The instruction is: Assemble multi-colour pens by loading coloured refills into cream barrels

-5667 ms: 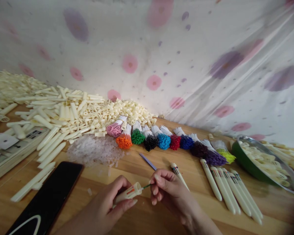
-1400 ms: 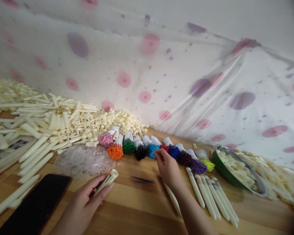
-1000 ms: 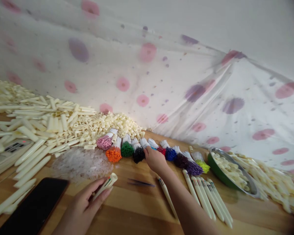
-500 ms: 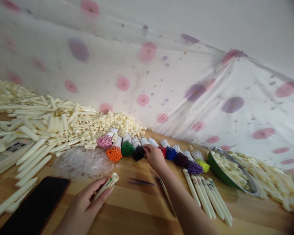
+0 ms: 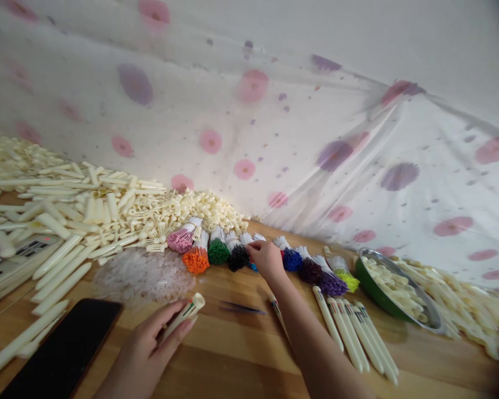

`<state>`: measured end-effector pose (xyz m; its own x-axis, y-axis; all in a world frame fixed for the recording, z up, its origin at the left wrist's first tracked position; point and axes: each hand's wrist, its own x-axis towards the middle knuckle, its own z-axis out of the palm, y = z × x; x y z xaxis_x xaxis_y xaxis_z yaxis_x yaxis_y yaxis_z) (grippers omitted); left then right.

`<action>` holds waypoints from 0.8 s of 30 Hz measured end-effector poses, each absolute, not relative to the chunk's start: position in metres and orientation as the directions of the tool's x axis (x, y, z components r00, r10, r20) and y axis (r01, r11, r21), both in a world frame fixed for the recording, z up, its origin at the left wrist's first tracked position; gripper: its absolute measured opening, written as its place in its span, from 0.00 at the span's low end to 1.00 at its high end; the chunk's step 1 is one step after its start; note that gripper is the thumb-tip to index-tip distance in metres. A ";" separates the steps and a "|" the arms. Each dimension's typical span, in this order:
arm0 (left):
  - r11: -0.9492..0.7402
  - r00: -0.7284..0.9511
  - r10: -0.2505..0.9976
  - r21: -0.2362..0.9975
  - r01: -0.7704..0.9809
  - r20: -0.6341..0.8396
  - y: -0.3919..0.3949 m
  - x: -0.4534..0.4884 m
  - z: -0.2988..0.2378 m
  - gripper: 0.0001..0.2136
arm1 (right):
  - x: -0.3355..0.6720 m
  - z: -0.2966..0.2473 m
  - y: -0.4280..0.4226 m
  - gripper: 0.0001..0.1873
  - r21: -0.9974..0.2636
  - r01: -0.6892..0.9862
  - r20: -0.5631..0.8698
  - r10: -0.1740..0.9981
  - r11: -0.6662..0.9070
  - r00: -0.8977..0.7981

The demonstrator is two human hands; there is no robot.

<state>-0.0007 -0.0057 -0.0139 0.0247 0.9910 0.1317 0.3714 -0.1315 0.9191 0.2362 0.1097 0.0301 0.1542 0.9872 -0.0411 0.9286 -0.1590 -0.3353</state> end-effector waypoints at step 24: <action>-0.020 0.149 0.989 0.992 0.122 0.001 0.052 0.083 0.004 0.11 | 0.208 0.053 0.125 0.13 -0.114 0.977 -0.095 0.981 -0.182 0.171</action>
